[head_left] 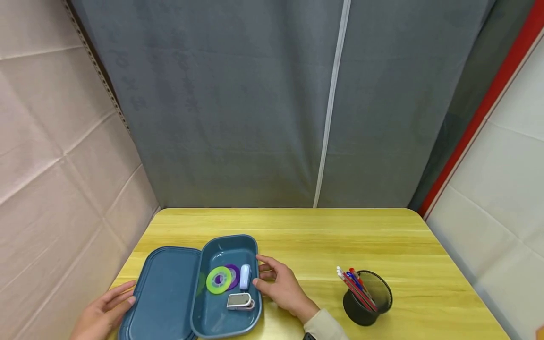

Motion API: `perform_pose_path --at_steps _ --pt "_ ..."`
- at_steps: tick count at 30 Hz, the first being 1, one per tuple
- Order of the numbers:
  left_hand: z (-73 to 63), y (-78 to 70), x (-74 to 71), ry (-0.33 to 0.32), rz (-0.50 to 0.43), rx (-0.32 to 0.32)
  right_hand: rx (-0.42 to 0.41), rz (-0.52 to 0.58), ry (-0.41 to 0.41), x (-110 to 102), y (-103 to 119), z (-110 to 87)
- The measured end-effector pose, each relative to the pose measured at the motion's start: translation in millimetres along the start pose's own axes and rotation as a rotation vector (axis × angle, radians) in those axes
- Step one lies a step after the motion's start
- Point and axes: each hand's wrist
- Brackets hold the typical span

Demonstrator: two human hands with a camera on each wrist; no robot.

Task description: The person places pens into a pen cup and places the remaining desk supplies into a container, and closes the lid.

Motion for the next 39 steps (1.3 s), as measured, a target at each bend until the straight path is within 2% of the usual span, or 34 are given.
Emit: perform_pose_path --at_steps 10,13,15,18,24,28,31,35,39 --pt "-7.3 1.2 -1.9 0.146 -0.078 0.003 0.017 0.013 -0.012 1 -1 0.6" --pt "-9.6 -2.3 -1.3 0.157 -0.076 0.008 0.025 0.020 -0.011 1 -1 1.0" --pt "-11.6 -4.8 0.6 0.150 -0.064 0.046 0.027 0.022 -0.011 1 0 1.1" --pt "-14.2 -7.7 4.9 0.151 -0.093 0.107 0.022 0.028 -0.009 1 0 1.0" --pt "-17.6 -12.8 18.5 0.176 -0.236 0.276 0.024 0.045 -0.012 1 1 0.2" --pt "-21.3 -18.2 27.8 0.194 -0.292 0.376 0.017 0.065 -0.013 1 1 -0.5" --pt "-24.9 -23.4 34.3 0.175 -0.281 0.406 0.016 0.076 -0.014 1 1 -0.9" --pt "-28.6 -32.3 41.4 0.114 -0.243 0.408 0.019 0.076 -0.011 1 1 -0.5" --pt "-32.9 -42.5 48.2 0.088 -0.253 0.432 0.014 0.062 -0.015 0 0 0.7"
Point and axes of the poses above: each hand's wrist, its own z-axis towards the middle knuckle, its own x-axis out of the palm, y = z × x, and after that the axes turned 1 degree about x, right-handed
